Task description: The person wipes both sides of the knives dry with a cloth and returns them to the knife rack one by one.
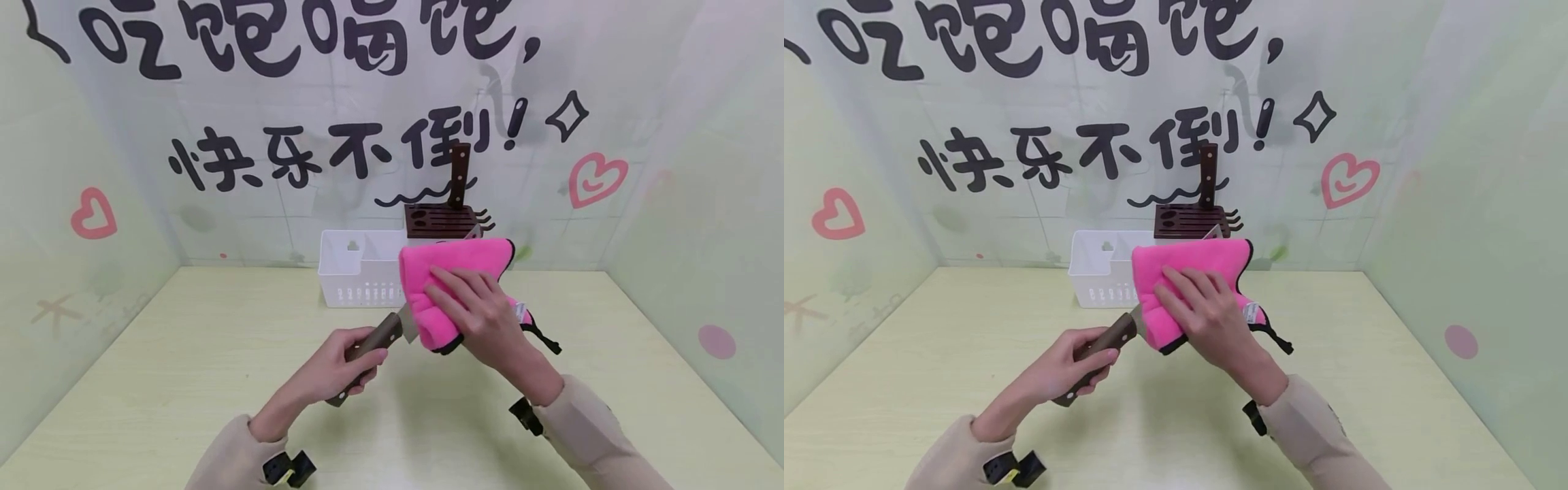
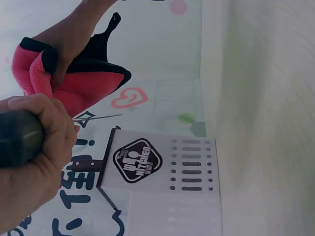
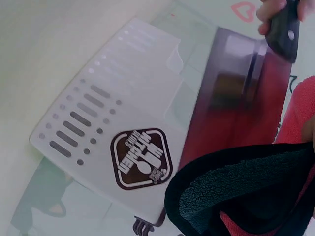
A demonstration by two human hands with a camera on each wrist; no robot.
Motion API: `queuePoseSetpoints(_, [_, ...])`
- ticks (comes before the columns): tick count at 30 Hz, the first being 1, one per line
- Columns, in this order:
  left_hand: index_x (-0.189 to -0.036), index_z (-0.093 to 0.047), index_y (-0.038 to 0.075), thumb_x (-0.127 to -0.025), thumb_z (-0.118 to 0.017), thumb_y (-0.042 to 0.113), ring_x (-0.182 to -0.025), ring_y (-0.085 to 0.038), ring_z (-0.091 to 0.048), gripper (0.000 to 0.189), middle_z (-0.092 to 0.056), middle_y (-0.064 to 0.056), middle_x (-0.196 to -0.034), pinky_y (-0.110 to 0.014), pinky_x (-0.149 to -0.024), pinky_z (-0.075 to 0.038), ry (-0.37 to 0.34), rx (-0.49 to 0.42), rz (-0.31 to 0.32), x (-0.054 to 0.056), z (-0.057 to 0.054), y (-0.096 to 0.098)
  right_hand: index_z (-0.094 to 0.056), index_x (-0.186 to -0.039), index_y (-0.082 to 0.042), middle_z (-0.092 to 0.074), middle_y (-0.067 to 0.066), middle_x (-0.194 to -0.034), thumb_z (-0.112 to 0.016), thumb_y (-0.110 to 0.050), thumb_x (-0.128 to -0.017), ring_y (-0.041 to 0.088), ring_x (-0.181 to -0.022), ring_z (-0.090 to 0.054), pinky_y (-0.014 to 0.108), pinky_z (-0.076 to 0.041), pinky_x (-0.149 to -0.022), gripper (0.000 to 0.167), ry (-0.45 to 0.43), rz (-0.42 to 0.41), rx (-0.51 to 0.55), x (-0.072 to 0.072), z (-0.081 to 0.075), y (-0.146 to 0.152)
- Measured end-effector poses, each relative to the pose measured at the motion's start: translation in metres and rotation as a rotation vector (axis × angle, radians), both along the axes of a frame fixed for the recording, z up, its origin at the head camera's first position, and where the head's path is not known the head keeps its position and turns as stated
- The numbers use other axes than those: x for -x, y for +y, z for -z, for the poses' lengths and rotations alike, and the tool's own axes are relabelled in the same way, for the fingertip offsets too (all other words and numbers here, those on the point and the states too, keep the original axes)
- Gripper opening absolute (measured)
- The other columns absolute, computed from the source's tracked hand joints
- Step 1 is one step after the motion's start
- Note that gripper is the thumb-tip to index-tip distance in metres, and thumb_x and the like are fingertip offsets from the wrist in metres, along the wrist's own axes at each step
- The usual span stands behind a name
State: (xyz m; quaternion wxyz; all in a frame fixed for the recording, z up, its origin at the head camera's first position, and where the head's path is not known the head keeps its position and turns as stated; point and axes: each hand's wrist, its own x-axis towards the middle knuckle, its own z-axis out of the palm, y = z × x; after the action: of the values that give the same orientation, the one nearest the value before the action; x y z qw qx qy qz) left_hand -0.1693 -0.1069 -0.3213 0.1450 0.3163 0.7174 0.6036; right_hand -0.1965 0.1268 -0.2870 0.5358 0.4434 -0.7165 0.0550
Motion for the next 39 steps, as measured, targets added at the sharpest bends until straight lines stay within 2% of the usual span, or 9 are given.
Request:
queuePoseSetpoints(4, [-0.104, -0.055, -0.001, -0.089, -0.054, 0.016, -0.045, -0.005, -0.041, 0.022, -0.047, -0.001, -0.060, -0.020, -0.039, -0.038, 0.245, 0.151, -0.117, -0.004, -0.001, 0.000, -0.065, -0.099, -0.001, -0.062, 0.018, -0.103, -0.044, -0.013, -0.093, 0.033, -0.087, -0.056, 0.041, -0.047, -0.067, 0.025, -0.013, -0.014, 0.069, 0.002, -0.007, 0.006])
queuePoseSetpoints(8, [-0.109, -0.058, 0.001, -0.086, -0.058, 0.012, -0.057, -0.004, -0.047, 0.026, -0.057, 0.000, -0.073, -0.019, -0.050, -0.043, 0.530, 0.258, -0.247, -0.006, -0.002, -0.001, -0.065, -0.102, -0.001, -0.061, 0.018, -0.104, -0.043, -0.017, -0.094, 0.034, -0.087, -0.056, 0.044, -0.047, -0.070, 0.028, -0.045, 0.006, 0.093, 0.003, -0.008, 0.012])
queuePoseSetpoints(11, [-0.108, -0.058, -0.001, -0.083, -0.060, 0.008, -0.061, -0.006, -0.047, 0.027, -0.058, 0.000, -0.078, -0.019, -0.054, -0.043, 0.660, 0.301, -0.301, -0.008, -0.002, -0.001, -0.065, -0.101, -0.002, -0.062, 0.018, -0.103, -0.043, -0.018, -0.093, 0.035, -0.086, -0.056, 0.045, -0.048, -0.069, 0.028, -0.058, 0.021, 0.100, 0.005, -0.007, 0.017])
queuePoseSetpoints(14, [-0.107, -0.057, -0.002, -0.080, -0.063, 0.006, -0.057, -0.005, -0.043, 0.029, -0.053, 0.001, -0.073, -0.016, -0.049, -0.039, 0.743, 0.368, -0.351, -0.010, -0.003, -0.001, -0.064, -0.102, -0.002, -0.062, 0.018, -0.101, -0.046, -0.018, -0.092, 0.035, -0.087, -0.056, 0.045, -0.048, -0.069, 0.027, -0.080, 0.045, 0.098, 0.007, -0.005, 0.021])
queuePoseSetpoints(17, [-0.110, -0.056, -0.005, -0.078, -0.065, 0.007, -0.055, -0.006, -0.041, 0.035, -0.052, -0.002, -0.073, -0.015, -0.045, -0.034, 0.826, 0.460, -0.414, -0.012, -0.003, -0.001, -0.064, -0.102, -0.002, -0.062, 0.018, -0.101, -0.060, -0.009, -0.082, 0.035, -0.087, -0.056, 0.046, -0.049, -0.068, 0.021, -0.116, 0.065, 0.096, 0.009, -0.004, 0.024])
queuePoseSetpoints(22, [-0.111, -0.056, -0.006, -0.074, -0.068, 0.007, -0.057, -0.010, -0.048, 0.041, -0.056, -0.007, -0.080, -0.019, -0.046, -0.041, 0.983, 0.582, -0.500, -0.013, -0.001, -0.001, -0.065, -0.099, -0.001, -0.062, 0.019, -0.098, -0.078, 0.002, -0.059, 0.035, -0.089, -0.056, 0.047, -0.050, -0.069, 0.042, -0.164, 0.101, 0.100, 0.013, -0.001, 0.028])
queuePoseSetpoints(26, [-0.110, -0.057, -0.006, -0.071, -0.071, 0.007, -0.061, -0.013, -0.053, 0.044, -0.057, -0.009, -0.081, -0.024, -0.049, -0.048, 1.090, 0.653, -0.534, -0.012, 0.002, -0.002, -0.064, -0.099, 0.002, -0.062, 0.020, -0.098, -0.079, 0.002, -0.058, 0.036, -0.091, -0.057, 0.048, -0.049, -0.077, 0.043, -0.213, 0.143, 0.093, 0.018, 0.003, 0.032])
queuePoseSetpoints(30, [-0.106, -0.058, -0.008, -0.067, -0.074, 0.007, -0.066, -0.017, -0.056, 0.044, -0.056, -0.011, -0.082, -0.025, -0.050, -0.050, 1.167, 0.709, -0.579, -0.010, 0.005, -0.002, -0.061, -0.101, 0.005, -0.061, 0.022, -0.099, -0.079, 0.004, -0.058, 0.036, -0.093, -0.058, 0.047, -0.047, -0.082, 0.046, -0.255, 0.179, 0.101, 0.022, 0.006, 0.036])
queuePoseSetpoints(39, [-0.097, -0.057, -0.004, -0.064, -0.073, 0.004, -0.061, -0.019, -0.055, 0.037, -0.054, -0.012, -0.076, -0.023, -0.040, -0.046, 1.330, 0.722, -0.662, -0.006, 0.012, -0.001, -0.061, -0.098, 0.007, -0.061, 0.023, -0.098, -0.074, 0.008, -0.062, 0.037, -0.090, -0.058, 0.047, -0.048, -0.079, 0.039, -0.296, 0.236, 0.189, 0.029, 0.011, 0.041])
